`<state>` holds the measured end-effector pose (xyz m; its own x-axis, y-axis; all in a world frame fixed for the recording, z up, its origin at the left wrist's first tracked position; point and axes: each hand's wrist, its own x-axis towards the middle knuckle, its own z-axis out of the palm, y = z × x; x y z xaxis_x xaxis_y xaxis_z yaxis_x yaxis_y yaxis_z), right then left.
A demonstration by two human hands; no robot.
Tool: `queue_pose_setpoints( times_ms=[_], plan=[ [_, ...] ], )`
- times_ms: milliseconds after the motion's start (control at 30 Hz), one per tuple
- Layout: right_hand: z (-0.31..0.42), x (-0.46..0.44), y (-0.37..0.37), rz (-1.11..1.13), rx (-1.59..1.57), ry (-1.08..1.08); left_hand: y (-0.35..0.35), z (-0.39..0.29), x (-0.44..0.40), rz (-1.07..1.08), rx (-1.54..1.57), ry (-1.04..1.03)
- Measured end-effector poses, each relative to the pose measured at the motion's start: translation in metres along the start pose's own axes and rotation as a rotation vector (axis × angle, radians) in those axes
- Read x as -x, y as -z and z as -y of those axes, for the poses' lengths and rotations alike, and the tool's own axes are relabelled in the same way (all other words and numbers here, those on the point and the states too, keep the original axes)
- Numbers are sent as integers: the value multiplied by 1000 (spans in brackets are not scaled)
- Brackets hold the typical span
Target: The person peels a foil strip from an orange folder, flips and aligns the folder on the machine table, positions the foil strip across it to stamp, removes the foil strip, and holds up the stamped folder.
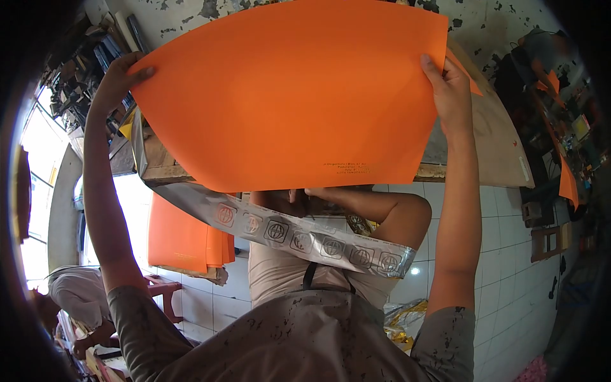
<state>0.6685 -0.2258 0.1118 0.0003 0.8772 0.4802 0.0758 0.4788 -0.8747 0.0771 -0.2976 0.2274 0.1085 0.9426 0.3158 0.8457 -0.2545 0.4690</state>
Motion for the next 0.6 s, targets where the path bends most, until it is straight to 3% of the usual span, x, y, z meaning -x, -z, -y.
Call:
queue_pose_setpoints(
  times_ms=[600],
  plan=[
    [-3,9,-4,3,32,-1,-8,-1,6,-31,-62,4]
  ],
)
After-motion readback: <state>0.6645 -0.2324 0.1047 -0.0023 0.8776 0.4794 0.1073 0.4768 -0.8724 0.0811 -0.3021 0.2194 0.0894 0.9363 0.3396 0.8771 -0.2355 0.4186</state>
